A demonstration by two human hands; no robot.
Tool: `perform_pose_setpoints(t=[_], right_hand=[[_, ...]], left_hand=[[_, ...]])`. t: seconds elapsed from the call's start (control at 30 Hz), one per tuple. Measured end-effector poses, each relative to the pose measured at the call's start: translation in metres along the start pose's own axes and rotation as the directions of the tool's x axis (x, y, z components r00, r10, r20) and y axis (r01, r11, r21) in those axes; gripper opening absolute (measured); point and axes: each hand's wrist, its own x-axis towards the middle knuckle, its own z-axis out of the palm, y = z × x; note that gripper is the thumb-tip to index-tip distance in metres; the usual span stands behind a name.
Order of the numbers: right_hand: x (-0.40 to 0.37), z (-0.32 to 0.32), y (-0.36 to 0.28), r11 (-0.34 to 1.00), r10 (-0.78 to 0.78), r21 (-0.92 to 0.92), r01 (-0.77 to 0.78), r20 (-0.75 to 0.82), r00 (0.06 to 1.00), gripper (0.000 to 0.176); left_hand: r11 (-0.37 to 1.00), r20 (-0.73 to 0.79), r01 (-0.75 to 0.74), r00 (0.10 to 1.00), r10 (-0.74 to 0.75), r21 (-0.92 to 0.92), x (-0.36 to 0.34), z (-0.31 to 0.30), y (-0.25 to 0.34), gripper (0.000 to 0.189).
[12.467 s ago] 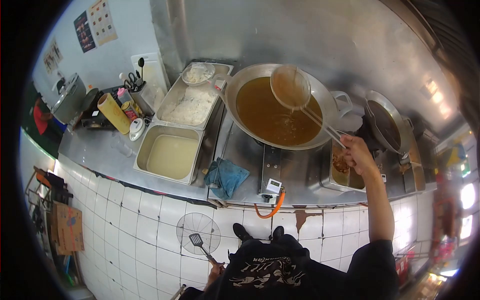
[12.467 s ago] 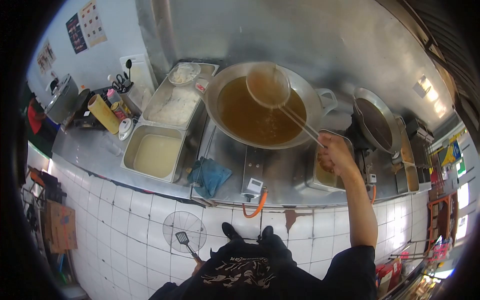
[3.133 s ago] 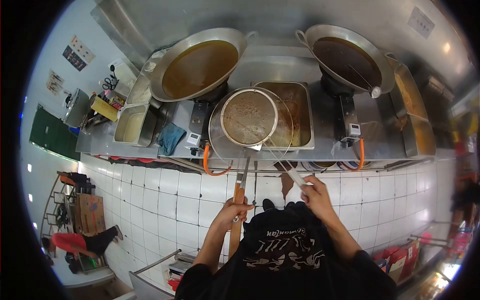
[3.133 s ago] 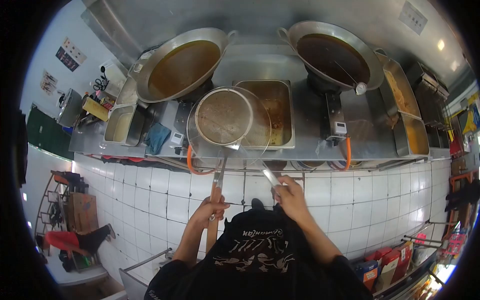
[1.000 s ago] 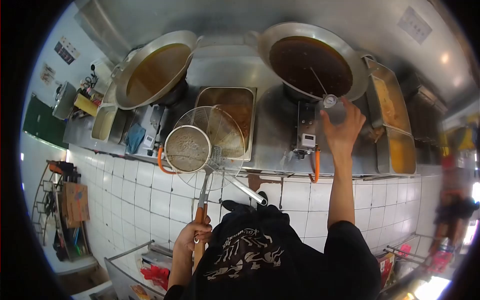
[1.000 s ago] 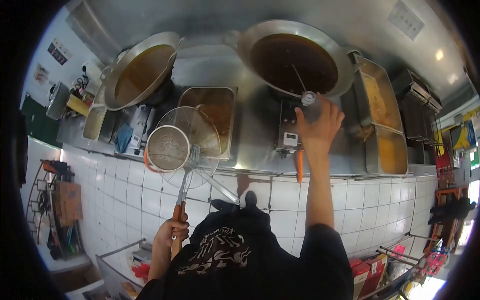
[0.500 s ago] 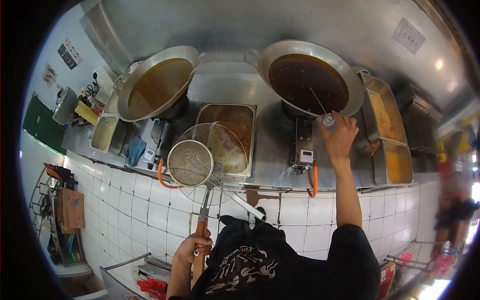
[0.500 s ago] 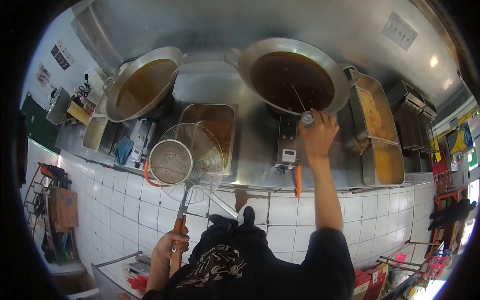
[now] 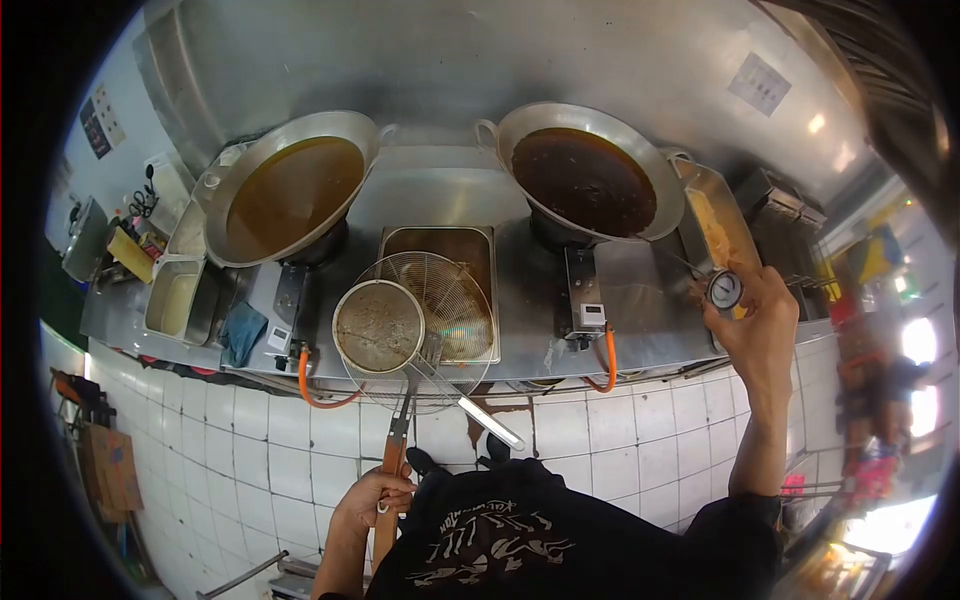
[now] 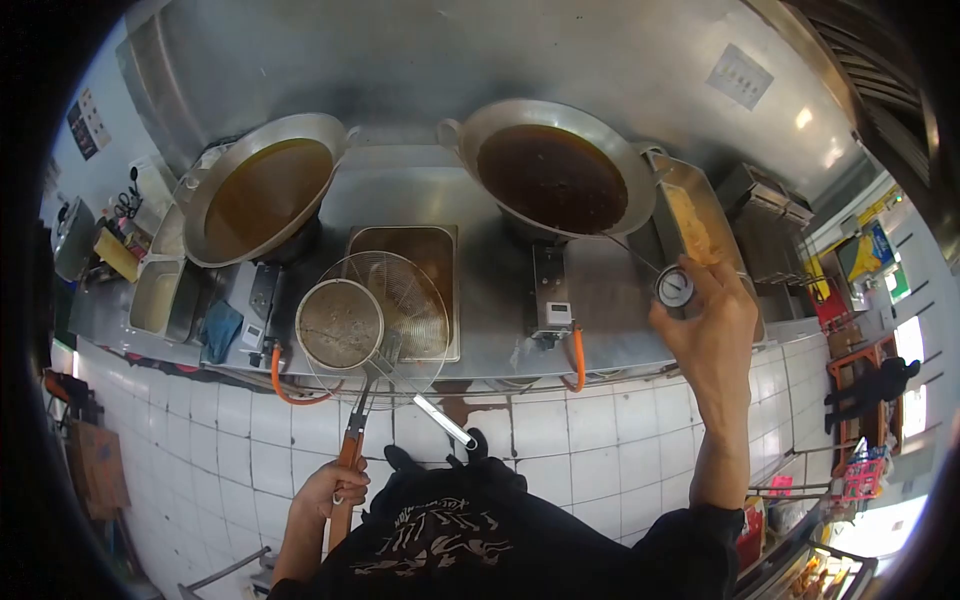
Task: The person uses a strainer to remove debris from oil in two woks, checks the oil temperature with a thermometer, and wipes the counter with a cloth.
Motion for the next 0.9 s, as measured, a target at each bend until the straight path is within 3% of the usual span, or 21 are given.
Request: perform_pose_setpoints(t=[0.2,0.27,0.3,0.37,0.43,0.5,0.57,0.73,0.9], right_hand=[[-0.019,-0.020,-0.057,0.995,0.023,-0.094,-0.022,0.007,1.000,0.044],[-0.025,-0.018,-0.088,0.986,-0.160,0.025,0.166,-0.148,0.976,0.047],[-0.026,-0.012,-0.110,0.976,-0.195,0.074,0.206,-0.135,0.971,0.047],[-0.027,0.006,-0.159,0.939,-0.268,0.139,0.315,-0.277,0.923,0.048],[-0.023,0.035,-0.213,0.903,-0.309,0.213,0.374,-0.283,0.908,0.047],[-0.015,0.075,-0.263,0.763,-0.432,0.400,0.507,-0.268,0.861,0.048],[-0.004,0.122,-0.311,0.685,-0.492,0.511,0.520,-0.203,0.847,0.045],[0.020,0.227,-0.399,0.624,-0.645,0.543,0.562,-0.048,0.763,0.039],[0.023,0.274,-0.444,0.697,-0.662,0.450,0.558,0.105,0.742,0.041]], left_hand=[[0.994,0.037,0.010,0.999,-0.014,0.108,-0.006,-0.027,0.025,0.024],[0.990,0.071,0.055,0.995,-0.064,0.129,-0.011,-0.034,0.031,0.025],[0.988,0.099,0.097,0.989,-0.109,0.122,-0.010,-0.040,0.034,0.024],[0.979,0.186,0.138,0.969,-0.165,0.147,0.007,-0.064,0.031,0.025],[0.987,0.207,0.109,0.969,-0.133,0.122,-0.003,-0.053,0.041,0.027],[0.987,0.221,0.091,0.968,-0.120,0.134,-0.004,-0.054,0.045,0.027],[0.979,0.184,0.036,0.980,-0.073,0.199,-0.003,-0.051,0.049,0.025],[0.978,0.230,-0.001,0.972,-0.048,0.209,0.000,-0.051,0.050,0.019],[0.981,0.203,-0.012,0.979,-0.029,0.196,0.005,-0.049,0.049,0.019]])
